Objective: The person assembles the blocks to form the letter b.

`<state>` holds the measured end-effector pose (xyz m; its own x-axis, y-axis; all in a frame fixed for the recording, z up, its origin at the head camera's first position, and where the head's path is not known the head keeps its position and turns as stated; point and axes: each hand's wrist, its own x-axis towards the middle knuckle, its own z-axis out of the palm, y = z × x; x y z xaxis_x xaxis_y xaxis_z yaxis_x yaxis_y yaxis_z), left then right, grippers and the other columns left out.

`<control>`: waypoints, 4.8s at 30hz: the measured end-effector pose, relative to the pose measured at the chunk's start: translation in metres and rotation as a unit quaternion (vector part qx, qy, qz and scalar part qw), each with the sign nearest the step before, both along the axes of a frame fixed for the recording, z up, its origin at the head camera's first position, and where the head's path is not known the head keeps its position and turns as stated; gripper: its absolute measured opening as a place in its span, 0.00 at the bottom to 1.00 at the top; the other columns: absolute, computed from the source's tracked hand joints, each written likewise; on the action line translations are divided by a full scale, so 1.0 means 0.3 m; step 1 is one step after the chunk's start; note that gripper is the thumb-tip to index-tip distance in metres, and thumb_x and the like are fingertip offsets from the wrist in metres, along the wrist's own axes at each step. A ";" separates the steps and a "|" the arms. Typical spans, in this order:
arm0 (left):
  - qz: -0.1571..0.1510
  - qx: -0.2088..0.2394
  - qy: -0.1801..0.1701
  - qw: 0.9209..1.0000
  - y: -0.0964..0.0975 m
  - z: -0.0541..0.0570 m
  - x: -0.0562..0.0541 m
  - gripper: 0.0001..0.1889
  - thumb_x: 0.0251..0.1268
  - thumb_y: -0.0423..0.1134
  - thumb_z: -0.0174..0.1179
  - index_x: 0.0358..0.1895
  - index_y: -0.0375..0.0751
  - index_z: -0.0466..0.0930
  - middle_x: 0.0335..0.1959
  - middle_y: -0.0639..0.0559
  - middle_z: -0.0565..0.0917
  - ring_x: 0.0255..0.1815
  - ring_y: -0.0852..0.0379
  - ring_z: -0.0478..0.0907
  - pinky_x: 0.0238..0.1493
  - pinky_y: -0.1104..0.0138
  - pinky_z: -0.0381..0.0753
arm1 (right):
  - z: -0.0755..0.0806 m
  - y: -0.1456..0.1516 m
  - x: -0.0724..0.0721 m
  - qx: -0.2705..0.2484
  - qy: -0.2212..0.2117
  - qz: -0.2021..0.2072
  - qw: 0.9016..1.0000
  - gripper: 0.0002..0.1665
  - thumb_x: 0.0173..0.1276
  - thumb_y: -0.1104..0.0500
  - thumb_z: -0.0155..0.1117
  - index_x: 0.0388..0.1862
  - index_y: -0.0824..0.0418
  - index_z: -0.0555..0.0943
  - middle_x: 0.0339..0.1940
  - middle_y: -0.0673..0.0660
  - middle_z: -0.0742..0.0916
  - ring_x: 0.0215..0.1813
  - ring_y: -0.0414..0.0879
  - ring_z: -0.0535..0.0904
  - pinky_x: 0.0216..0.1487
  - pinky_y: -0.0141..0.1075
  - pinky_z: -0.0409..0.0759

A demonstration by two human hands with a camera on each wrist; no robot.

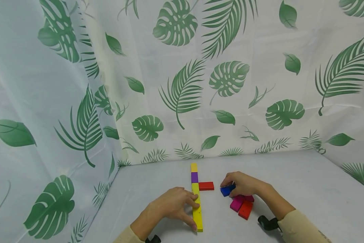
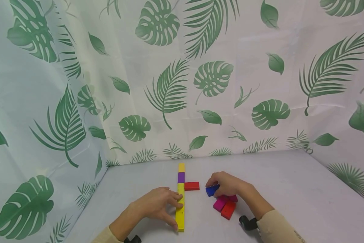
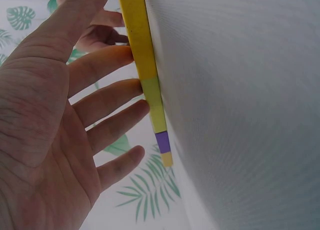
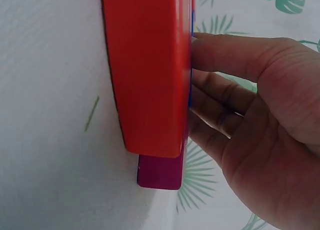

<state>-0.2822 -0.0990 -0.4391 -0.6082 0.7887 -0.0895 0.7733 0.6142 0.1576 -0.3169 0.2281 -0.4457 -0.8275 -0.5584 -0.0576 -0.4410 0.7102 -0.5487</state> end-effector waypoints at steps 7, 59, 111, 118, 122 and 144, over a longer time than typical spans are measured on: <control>-0.002 -0.001 0.002 1.000 0.001 -0.004 -0.002 0.38 0.47 0.76 0.70 0.63 0.67 0.84 0.70 0.63 0.79 0.72 0.66 0.75 0.78 0.55 0.70 | 0.002 -0.009 0.001 0.000 0.005 0.001 1.000 0.23 0.65 0.59 0.77 0.60 0.49 0.87 0.49 0.46 0.85 0.57 0.48 0.79 0.60 0.53 0.85; -0.004 -0.002 0.001 1.000 0.000 0.006 0.000 0.38 0.48 0.76 0.69 0.63 0.67 0.84 0.70 0.63 0.79 0.71 0.65 0.76 0.77 0.54 0.71 | -0.019 -0.068 0.005 -0.020 0.045 -0.055 0.997 0.26 0.63 0.53 0.79 0.60 0.54 0.85 0.37 0.47 0.83 0.42 0.44 0.77 0.39 0.29 0.83; -0.007 0.004 0.005 1.000 -0.001 0.005 0.004 0.37 0.48 0.77 0.69 0.63 0.67 0.84 0.70 0.62 0.79 0.71 0.65 0.76 0.77 0.54 0.72 | -0.001 -0.037 0.008 -0.005 0.001 -0.018 1.000 0.32 0.62 0.59 0.79 0.66 0.57 0.83 0.48 0.51 0.86 0.52 0.47 0.80 0.51 0.46 0.89; 0.000 0.001 -0.003 1.000 0.002 0.014 0.011 0.37 0.48 0.76 0.70 0.63 0.66 0.84 0.70 0.62 0.79 0.71 0.65 0.76 0.77 0.54 0.71 | 0.002 -0.036 0.009 -0.011 0.000 -0.011 1.000 0.32 0.62 0.59 0.79 0.66 0.58 0.83 0.49 0.52 0.86 0.52 0.47 0.81 0.52 0.48 0.89; 0.002 0.001 -0.005 1.000 0.002 0.014 0.012 0.37 0.48 0.76 0.70 0.63 0.66 0.84 0.70 0.63 0.79 0.71 0.65 0.76 0.77 0.54 0.71 | 0.000 -0.034 0.008 -0.009 0.001 -0.010 1.000 0.32 0.63 0.59 0.79 0.66 0.58 0.83 0.49 0.52 0.86 0.52 0.47 0.80 0.52 0.47 0.89; -0.001 0.003 0.002 1.000 0.001 0.007 0.008 0.37 0.48 0.76 0.70 0.63 0.67 0.84 0.70 0.63 0.79 0.72 0.66 0.75 0.77 0.55 0.71 | 0.012 -0.038 0.022 -0.016 -0.001 -0.009 1.000 0.32 0.62 0.59 0.80 0.65 0.59 0.83 0.49 0.53 0.86 0.53 0.48 0.81 0.52 0.50 0.89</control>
<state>-0.2799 -0.0988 -0.4369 -0.6069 0.7905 -0.0823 0.7754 0.6116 0.1574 -0.3103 0.2167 -0.4421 -0.8369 -0.5459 -0.0404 -0.4285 0.6993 -0.5722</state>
